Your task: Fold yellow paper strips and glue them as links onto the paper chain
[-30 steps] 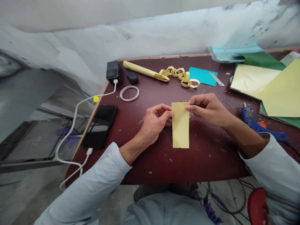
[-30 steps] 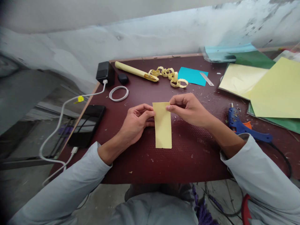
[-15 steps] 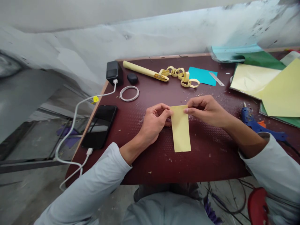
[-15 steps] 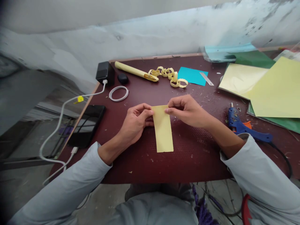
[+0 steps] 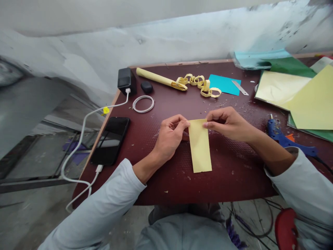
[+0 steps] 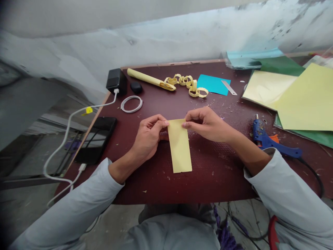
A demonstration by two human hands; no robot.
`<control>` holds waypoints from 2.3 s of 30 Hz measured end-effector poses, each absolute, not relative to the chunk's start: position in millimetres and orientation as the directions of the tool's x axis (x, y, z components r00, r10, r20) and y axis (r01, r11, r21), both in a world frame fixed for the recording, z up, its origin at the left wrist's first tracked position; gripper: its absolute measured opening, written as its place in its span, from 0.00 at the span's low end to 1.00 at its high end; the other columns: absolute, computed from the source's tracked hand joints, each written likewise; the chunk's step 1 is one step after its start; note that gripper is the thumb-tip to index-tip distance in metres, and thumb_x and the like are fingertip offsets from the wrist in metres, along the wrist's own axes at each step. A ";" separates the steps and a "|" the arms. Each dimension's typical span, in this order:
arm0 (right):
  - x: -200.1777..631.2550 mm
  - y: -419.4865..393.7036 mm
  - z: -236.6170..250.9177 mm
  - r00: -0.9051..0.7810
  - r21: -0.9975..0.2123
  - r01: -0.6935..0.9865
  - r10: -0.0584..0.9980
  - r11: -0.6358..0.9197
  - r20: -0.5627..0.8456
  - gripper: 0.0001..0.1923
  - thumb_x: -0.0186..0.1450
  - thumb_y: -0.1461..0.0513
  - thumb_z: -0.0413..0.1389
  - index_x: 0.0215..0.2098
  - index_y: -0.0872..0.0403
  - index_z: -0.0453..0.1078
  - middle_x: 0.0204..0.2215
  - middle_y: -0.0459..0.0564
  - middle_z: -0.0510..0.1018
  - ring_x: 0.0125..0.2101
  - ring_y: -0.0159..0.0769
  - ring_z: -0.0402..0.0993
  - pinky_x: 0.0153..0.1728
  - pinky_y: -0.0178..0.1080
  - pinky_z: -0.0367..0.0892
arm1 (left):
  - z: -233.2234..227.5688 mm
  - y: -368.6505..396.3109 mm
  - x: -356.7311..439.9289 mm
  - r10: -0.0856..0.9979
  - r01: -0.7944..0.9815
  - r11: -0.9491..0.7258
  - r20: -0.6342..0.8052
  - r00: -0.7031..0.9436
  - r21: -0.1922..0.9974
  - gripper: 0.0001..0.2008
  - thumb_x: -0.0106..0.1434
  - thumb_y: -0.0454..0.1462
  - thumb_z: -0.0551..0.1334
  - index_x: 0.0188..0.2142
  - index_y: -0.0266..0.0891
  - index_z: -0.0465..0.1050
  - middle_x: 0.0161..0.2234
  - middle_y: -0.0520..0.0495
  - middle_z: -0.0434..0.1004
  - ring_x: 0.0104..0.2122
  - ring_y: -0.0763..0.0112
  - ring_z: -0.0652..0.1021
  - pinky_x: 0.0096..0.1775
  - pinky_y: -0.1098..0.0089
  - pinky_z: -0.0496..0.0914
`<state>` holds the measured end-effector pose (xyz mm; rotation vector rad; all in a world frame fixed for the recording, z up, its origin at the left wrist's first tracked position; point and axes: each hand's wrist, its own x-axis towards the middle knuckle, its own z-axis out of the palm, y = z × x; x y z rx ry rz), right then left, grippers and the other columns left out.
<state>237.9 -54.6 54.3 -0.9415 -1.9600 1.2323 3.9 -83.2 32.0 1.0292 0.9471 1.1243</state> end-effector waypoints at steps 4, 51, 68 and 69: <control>236.5 -55.2 57.1 -0.541 -0.925 0.222 0.828 0.308 0.146 0.19 0.71 0.51 0.69 0.30 0.54 0.75 0.23 0.41 0.66 0.26 0.29 0.55 0.27 0.38 0.50 | 32.2 -83.9 2.9 0.986 -0.207 0.087 -0.054 0.158 0.974 0.14 0.66 0.44 0.72 0.30 0.39 0.75 0.30 0.53 0.76 0.29 0.74 0.78 0.33 0.72 0.82; 238.7 -46.9 58.0 -0.043 -0.956 -0.081 0.958 0.281 0.285 0.18 0.66 0.56 0.74 0.27 0.50 0.72 0.17 0.39 0.60 0.18 0.26 0.49 0.18 0.37 0.45 | 28.5 -86.8 3.3 0.941 -0.251 0.236 -0.157 0.299 0.939 0.18 0.55 0.29 0.72 0.44 0.39 0.73 0.29 0.55 0.78 0.28 0.78 0.76 0.34 0.75 0.75; 236.4 -49.4 52.1 -0.126 -0.960 -0.056 0.952 0.274 0.279 0.15 0.69 0.58 0.72 0.28 0.51 0.74 0.18 0.39 0.62 0.17 0.26 0.52 0.18 0.37 0.46 | 24.0 -84.5 8.7 0.929 -0.178 0.222 -0.153 0.337 0.959 0.08 0.61 0.37 0.71 0.30 0.37 0.74 0.30 0.51 0.78 0.30 0.76 0.78 0.37 0.72 0.77; 236.6 -49.0 53.2 -0.115 -0.960 -0.067 0.953 0.273 0.279 0.15 0.68 0.58 0.72 0.28 0.51 0.74 0.18 0.39 0.61 0.17 0.26 0.51 0.18 0.37 0.46 | 24.4 -85.0 9.0 0.925 -0.154 0.208 -0.144 0.351 0.966 0.08 0.61 0.37 0.71 0.30 0.37 0.74 0.29 0.51 0.78 0.30 0.76 0.78 0.37 0.72 0.76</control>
